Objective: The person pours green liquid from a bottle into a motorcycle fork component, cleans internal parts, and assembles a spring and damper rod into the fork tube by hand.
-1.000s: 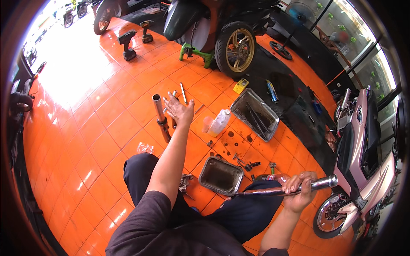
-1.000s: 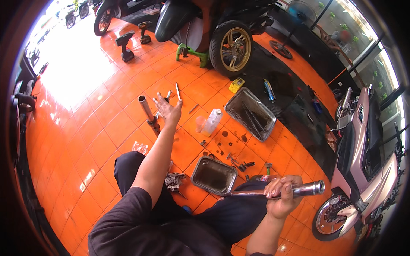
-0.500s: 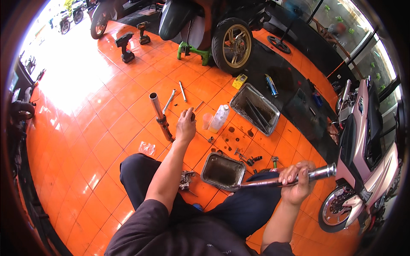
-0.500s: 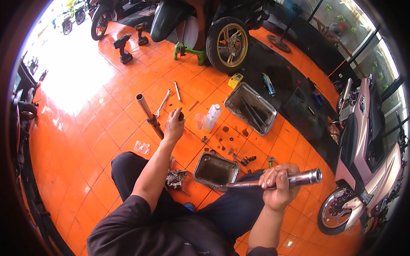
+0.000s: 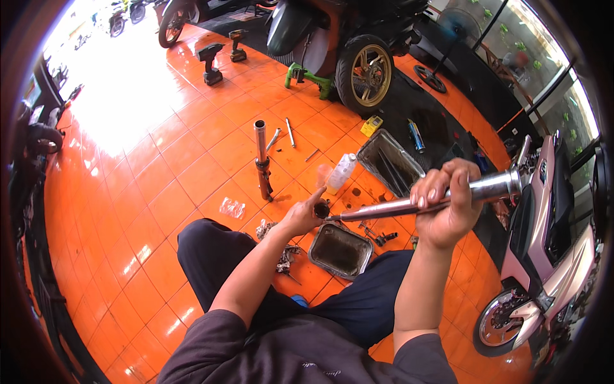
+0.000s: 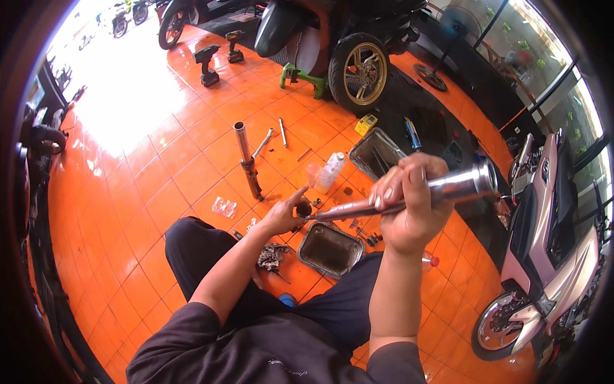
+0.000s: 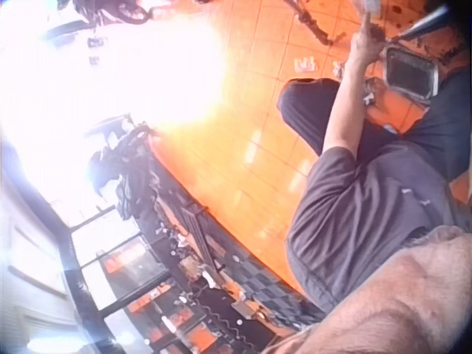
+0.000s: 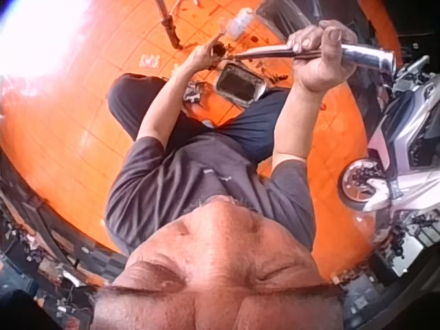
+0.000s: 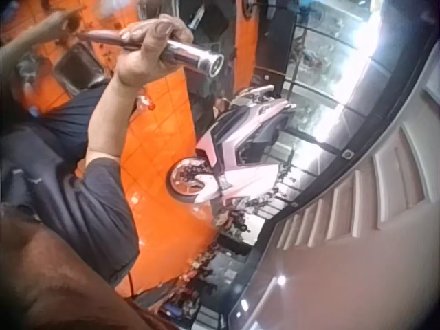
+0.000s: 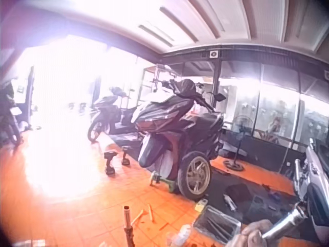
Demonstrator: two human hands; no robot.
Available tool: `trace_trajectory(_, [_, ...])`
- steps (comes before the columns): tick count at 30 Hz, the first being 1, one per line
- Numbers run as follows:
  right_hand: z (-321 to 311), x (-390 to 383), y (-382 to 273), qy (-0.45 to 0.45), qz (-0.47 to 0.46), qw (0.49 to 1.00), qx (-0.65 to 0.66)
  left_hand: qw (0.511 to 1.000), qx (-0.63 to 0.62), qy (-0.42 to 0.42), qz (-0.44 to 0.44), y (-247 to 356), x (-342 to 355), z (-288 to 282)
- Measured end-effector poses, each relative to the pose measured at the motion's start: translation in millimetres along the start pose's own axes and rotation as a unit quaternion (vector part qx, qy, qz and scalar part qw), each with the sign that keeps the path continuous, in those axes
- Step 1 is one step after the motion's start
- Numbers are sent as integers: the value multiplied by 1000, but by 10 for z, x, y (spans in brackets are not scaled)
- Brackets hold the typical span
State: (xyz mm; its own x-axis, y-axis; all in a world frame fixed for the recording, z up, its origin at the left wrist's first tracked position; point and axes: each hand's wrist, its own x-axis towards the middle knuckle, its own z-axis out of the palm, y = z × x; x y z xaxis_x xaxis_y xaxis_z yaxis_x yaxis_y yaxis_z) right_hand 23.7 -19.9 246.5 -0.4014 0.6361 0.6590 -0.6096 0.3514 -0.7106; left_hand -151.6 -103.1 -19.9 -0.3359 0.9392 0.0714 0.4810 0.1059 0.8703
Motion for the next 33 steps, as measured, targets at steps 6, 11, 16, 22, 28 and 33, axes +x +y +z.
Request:
trace_trajectory(6, [251,186,276,19,81,996,22,1000,-20,-9,-11,-170,69,67])
trace_trajectory(11, [347,220,414,21,88,996,0,998,-37,-17,-38,-189,98,30])
trace_trajectory(16, [467,335,395,9,75,997,-6,997,-59,-29,-51,-135,86,-33])
trace_trajectory(22, [610,357,570,6,93,995,-32,996,-69,-36,-54,-119,98,-98])
trace_trajectory(28, [535,270,890,-12,112,992,-48,995,-80,-29,-46,-121,104,-67])
trace_trajectory(33, [461,129,1166,-18,122,990,-63,995,-69,-44,-61,-133,124,-95])
